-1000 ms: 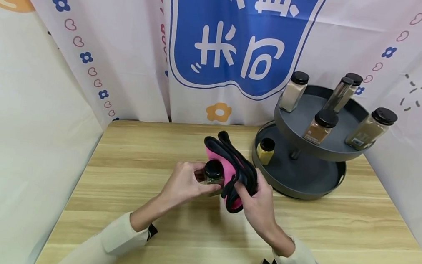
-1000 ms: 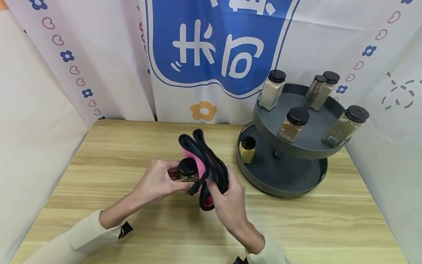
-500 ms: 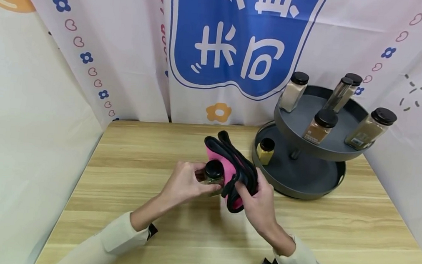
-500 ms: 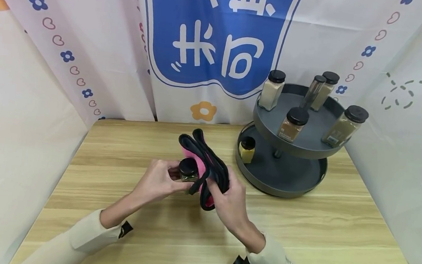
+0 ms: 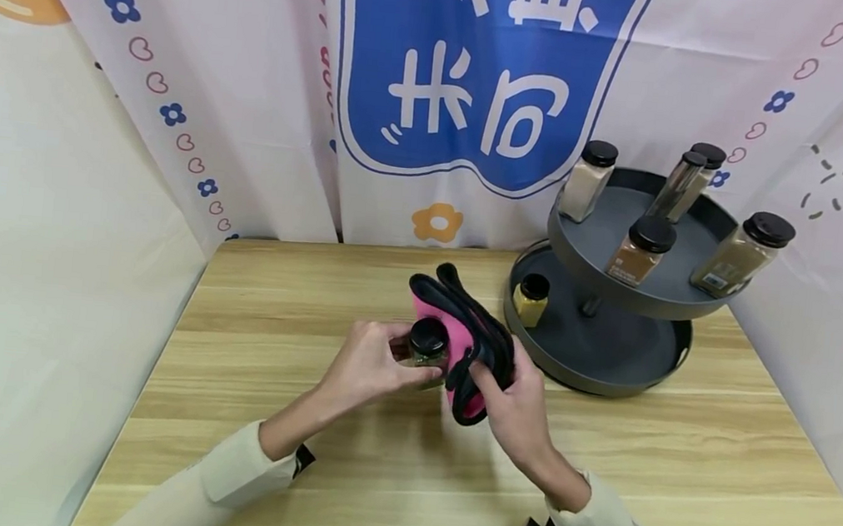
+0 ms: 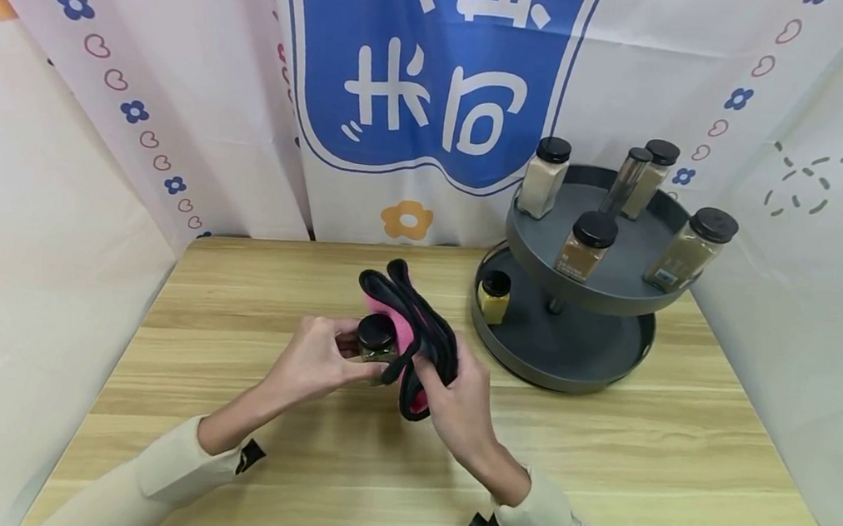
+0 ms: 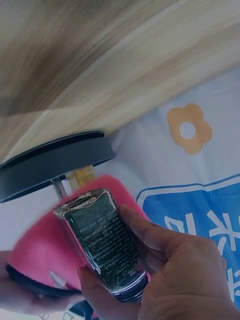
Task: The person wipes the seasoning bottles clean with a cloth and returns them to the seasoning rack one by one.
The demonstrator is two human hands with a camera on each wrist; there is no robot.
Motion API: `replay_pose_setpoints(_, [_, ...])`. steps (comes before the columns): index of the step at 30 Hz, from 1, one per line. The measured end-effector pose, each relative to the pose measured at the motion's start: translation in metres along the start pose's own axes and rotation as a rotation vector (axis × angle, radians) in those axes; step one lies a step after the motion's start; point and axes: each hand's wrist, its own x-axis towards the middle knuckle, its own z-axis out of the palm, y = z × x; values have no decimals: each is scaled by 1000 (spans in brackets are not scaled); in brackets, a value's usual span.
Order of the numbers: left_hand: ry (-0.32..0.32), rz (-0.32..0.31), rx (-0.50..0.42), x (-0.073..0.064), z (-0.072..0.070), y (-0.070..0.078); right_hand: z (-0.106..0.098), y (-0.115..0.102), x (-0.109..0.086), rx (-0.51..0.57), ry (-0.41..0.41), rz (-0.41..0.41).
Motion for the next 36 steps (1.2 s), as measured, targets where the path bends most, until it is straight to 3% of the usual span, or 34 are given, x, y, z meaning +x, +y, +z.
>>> replay_pose_setpoints(2, [1,-5,-5,0,0,0,1,1,-1,-12,4,-17])
replay_pose_setpoints(8, [-15,-40,-51,-1,-2,2,2,15,-3,-52,-38,45])
replay_pose_setpoints(16, [-85,-68,-139,-4,-8,3,-6,24,-2,-78,-60,12])
replay_pose_setpoints(22, [-150,-22,-217,-6,-9,-6,-15,25,2,-103,-23,-11])
replay_pose_setpoints(29, [-223,-52,-239,-9,-7,-18,-26,24,7,-126,19,-30])
replay_pose_setpoints(36, [-281,-49,-287,-12,5,-34,-31,23,8,-137,21,-25])
